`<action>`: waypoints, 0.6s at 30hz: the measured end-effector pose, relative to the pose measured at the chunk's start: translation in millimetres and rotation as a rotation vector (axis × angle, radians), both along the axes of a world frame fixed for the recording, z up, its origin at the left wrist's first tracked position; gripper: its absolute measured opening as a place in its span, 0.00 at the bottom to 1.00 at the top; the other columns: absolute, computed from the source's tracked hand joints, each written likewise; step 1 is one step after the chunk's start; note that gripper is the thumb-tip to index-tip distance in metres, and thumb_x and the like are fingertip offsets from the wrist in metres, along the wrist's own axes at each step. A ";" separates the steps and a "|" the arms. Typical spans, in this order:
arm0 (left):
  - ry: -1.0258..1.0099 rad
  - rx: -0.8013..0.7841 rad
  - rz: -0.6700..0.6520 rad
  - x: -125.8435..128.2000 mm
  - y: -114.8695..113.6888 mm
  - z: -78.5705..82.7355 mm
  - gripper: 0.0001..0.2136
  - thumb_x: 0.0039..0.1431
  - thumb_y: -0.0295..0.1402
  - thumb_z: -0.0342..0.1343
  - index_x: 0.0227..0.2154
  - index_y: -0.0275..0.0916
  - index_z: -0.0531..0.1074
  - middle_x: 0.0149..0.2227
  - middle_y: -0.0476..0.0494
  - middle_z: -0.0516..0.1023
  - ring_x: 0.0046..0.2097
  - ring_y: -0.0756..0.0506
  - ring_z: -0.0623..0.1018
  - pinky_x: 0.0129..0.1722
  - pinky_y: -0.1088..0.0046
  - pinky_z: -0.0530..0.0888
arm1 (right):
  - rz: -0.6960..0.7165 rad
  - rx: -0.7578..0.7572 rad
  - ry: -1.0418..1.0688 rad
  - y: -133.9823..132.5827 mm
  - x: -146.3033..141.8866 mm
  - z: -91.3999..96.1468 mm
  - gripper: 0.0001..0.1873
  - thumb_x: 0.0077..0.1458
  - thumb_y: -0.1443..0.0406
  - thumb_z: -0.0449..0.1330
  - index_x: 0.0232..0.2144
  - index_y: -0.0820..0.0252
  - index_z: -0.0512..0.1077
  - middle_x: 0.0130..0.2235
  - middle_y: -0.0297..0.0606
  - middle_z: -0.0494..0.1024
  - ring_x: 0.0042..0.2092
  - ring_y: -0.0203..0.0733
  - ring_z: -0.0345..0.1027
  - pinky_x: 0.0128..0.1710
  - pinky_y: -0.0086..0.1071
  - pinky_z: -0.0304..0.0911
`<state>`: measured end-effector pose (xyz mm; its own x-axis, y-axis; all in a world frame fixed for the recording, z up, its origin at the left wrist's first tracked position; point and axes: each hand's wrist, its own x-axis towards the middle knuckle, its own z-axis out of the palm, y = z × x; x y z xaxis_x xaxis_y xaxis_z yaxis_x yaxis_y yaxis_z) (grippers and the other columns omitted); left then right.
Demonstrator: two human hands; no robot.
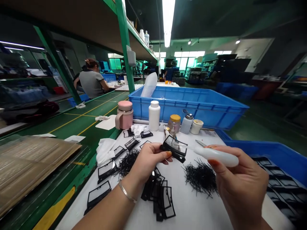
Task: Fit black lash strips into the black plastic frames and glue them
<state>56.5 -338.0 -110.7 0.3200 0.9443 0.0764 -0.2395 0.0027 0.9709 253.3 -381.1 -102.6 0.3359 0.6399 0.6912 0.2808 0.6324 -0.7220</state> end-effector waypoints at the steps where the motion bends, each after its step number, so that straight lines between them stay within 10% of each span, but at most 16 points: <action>1: -0.005 -0.004 -0.012 0.6 -1.1 0.1 0.07 0.51 0.31 0.63 0.27 0.30 0.76 0.25 0.42 0.77 0.28 0.51 0.74 0.28 0.79 0.71 | -0.003 0.038 -0.036 -1.6 -1.6 0.2 0.11 0.47 0.65 0.69 0.35 0.59 0.77 0.36 0.39 0.79 0.38 0.44 0.73 0.33 0.32 0.70; 18: -0.051 -0.060 -0.070 2.3 -4.1 -1.1 0.08 0.51 0.32 0.65 0.28 0.31 0.77 0.25 0.43 0.77 0.27 0.51 0.75 0.27 0.81 0.71 | -0.094 0.317 -0.478 -5.6 -6.0 -0.9 0.14 0.46 0.73 0.69 0.38 0.66 0.75 0.37 0.40 0.79 0.38 0.46 0.74 0.36 0.37 0.68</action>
